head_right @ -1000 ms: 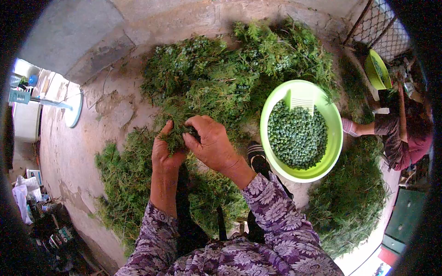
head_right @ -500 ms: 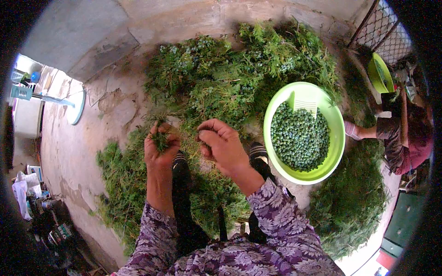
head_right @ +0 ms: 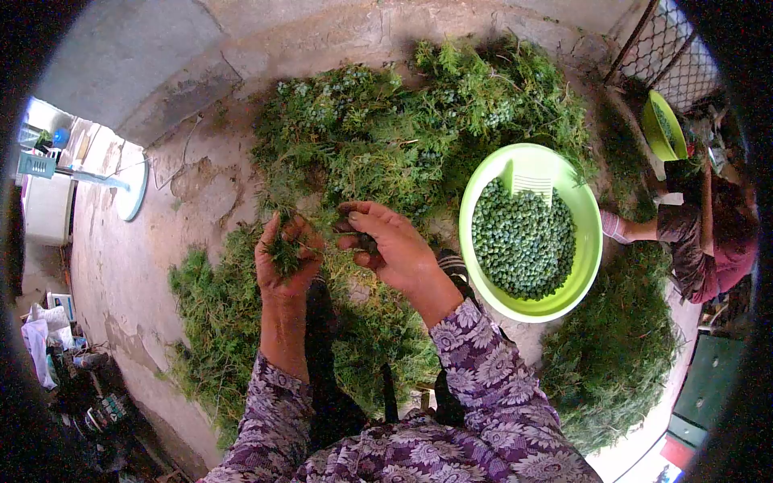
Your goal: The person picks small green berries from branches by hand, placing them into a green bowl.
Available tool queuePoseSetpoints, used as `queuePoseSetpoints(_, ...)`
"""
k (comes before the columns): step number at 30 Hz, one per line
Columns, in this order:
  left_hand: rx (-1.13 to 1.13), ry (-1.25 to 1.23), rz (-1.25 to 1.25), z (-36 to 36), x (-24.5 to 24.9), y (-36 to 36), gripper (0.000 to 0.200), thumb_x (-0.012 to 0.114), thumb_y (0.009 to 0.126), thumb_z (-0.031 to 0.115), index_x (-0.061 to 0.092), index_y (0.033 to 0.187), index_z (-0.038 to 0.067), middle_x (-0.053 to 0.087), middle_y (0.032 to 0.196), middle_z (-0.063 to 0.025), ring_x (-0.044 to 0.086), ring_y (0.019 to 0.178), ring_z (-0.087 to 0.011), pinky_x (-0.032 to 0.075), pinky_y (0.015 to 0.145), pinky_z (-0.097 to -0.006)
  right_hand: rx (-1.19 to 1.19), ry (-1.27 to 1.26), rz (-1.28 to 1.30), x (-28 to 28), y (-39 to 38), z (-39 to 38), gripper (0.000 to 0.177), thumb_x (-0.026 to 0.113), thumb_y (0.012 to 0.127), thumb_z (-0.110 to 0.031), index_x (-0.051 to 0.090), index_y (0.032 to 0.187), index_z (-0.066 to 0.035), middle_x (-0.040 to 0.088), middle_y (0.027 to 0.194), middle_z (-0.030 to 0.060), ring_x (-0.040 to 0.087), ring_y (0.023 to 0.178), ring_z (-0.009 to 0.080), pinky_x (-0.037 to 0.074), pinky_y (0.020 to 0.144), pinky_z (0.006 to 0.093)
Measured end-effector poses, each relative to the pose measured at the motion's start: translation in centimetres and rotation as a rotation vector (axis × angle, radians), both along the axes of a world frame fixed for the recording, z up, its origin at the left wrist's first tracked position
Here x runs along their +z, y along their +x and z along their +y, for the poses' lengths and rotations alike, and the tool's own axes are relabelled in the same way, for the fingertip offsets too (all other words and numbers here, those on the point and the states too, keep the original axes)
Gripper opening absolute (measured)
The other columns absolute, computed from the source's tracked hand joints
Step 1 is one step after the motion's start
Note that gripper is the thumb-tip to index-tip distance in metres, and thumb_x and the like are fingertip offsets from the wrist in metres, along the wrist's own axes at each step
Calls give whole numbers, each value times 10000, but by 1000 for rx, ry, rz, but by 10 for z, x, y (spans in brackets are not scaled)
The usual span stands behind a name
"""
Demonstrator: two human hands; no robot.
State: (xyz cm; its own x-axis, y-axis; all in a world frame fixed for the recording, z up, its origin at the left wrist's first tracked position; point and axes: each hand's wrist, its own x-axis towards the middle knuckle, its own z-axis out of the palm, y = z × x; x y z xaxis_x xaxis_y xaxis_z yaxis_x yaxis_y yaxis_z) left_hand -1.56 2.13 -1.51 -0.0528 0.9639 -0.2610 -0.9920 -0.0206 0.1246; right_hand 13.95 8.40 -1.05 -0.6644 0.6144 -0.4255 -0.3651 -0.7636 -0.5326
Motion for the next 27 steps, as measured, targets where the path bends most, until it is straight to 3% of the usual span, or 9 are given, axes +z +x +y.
queuePoseSetpoints(6,-3,-43,65,-1,-4,0,149,490,854,213,500,847,64,482,647,-9,451,575,-120,380,460,-273,86,-69,37,3,-2,0,230,503,850,-182,520,1064,-98,548,879,1,559,674,133,394,456,205)
queuePoseSetpoints(9,-9,-94,95,-2,2,3,118,509,846,182,505,873,67,517,678,-28,490,590,-132,406,475,-286,34,-109,-52,6,-4,-3,272,505,841,-135,482,1095,-41,549,804,61,528,584,142,365,421,212)
queuePoseSetpoints(11,61,-323,271,1,10,7,156,486,852,243,497,860,88,496,624,-13,505,577,-149,427,462,-259,43,-109,59,0,-4,-2,241,532,824,-121,499,1054,-56,552,806,63,529,581,145,366,424,209)
queuePoseSetpoints(14,53,-308,302,2,17,9,142,494,850,242,499,864,100,521,646,-12,524,589,-146,429,461,-264,33,-145,96,3,-2,-2,162,594,789,-121,529,936,-102,547,841,-11,534,596,126,409,462,219)
queuePoseSetpoints(21,54,-289,281,1,23,17,129,545,826,226,513,810,102,540,637,-12,515,535,-140,433,464,-273,93,-83,91,2,0,1,186,602,769,-97,531,941,-97,555,775,-8,532,586,128,386,451,218)
queuePoseSetpoints(23,31,-454,419,3,32,20,128,576,807,201,519,780,90,555,643,-21,541,555,-145,458,504,-275,80,-97,23,10,-1,0,182,592,769,-84,529,939,-93,551,778,-5,532,586,129,374,446,213)
queuePoseSetpoints(27,-25,-252,390,0,17,13,120,587,799,183,542,805,71,592,704,-42,581,618,-160,489,570,-284,115,-71,51,5,1,1,174,582,768,-74,527,932,-94,542,770,-4,527,582,126,374,446,210)
